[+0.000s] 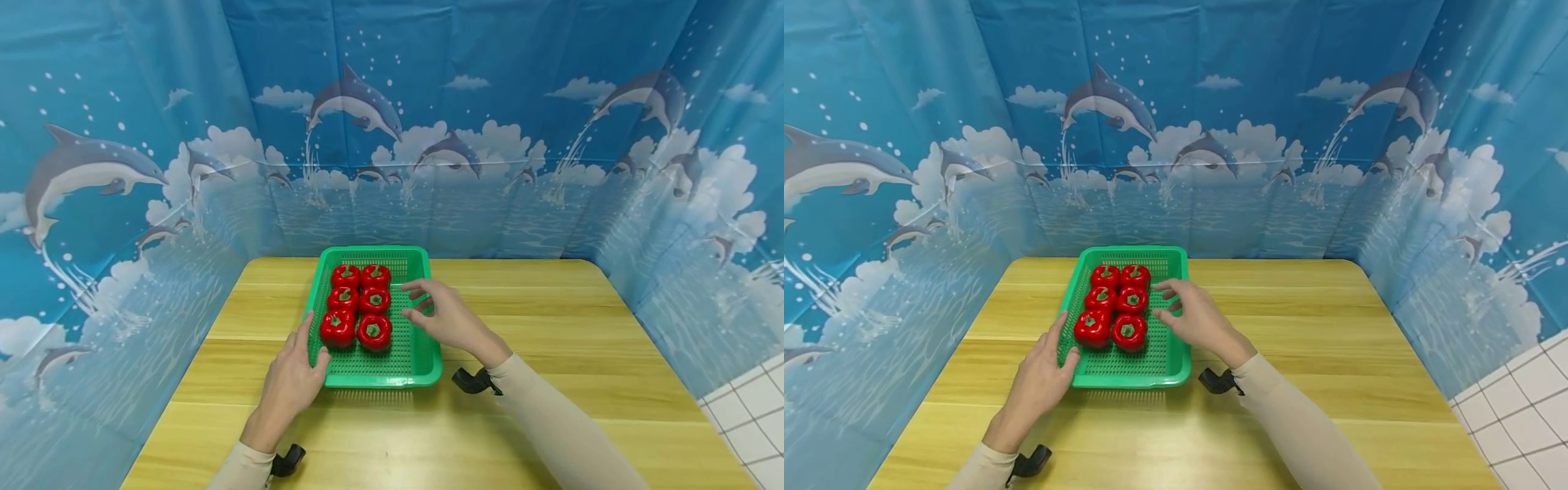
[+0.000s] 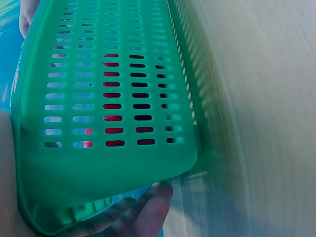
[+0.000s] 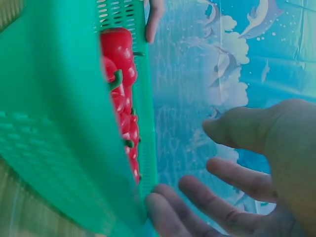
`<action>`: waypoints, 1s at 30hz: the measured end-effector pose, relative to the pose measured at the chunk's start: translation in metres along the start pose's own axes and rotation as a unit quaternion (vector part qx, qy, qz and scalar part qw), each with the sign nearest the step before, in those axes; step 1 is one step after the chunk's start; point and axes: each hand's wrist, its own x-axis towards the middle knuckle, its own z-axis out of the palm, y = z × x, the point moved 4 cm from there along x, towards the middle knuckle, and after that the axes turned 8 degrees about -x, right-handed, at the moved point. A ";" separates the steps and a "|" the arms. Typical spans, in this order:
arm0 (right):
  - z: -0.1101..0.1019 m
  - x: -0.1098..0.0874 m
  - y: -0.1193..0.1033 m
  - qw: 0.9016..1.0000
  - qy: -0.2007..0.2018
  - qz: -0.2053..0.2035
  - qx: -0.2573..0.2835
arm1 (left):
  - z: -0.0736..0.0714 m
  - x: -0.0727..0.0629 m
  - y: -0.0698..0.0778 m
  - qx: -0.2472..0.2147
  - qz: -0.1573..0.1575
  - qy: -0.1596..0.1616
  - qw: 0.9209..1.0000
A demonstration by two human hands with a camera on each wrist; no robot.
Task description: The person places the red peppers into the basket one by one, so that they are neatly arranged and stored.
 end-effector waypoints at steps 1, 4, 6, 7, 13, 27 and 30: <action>-0.001 -0.002 0.002 1.000 0.010 0.000 0.003 | 0.000 0.000 0.000 0.000 0.001 0.000 1.000; -0.003 -0.008 0.007 0.999 0.036 0.005 0.006 | 0.000 -0.001 0.001 -0.001 0.002 0.001 1.000; -0.005 -0.012 0.010 0.999 0.050 0.011 0.007 | 0.000 -0.001 0.001 0.000 0.002 0.000 1.000; -0.005 -0.013 0.012 0.998 0.056 0.012 0.007 | 0.000 -0.001 0.001 0.002 0.002 0.000 1.000; -0.007 -0.025 0.021 0.997 0.077 0.017 0.011 | 0.001 -0.001 -0.001 0.003 -0.003 -0.005 1.000; -0.005 -0.053 0.050 0.993 0.109 0.038 -0.001 | -0.002 -0.002 -0.003 0.005 -0.014 -0.012 1.000; -0.006 -0.061 0.057 0.993 0.114 0.042 -0.009 | -0.005 -0.002 -0.002 0.002 -0.020 -0.023 1.000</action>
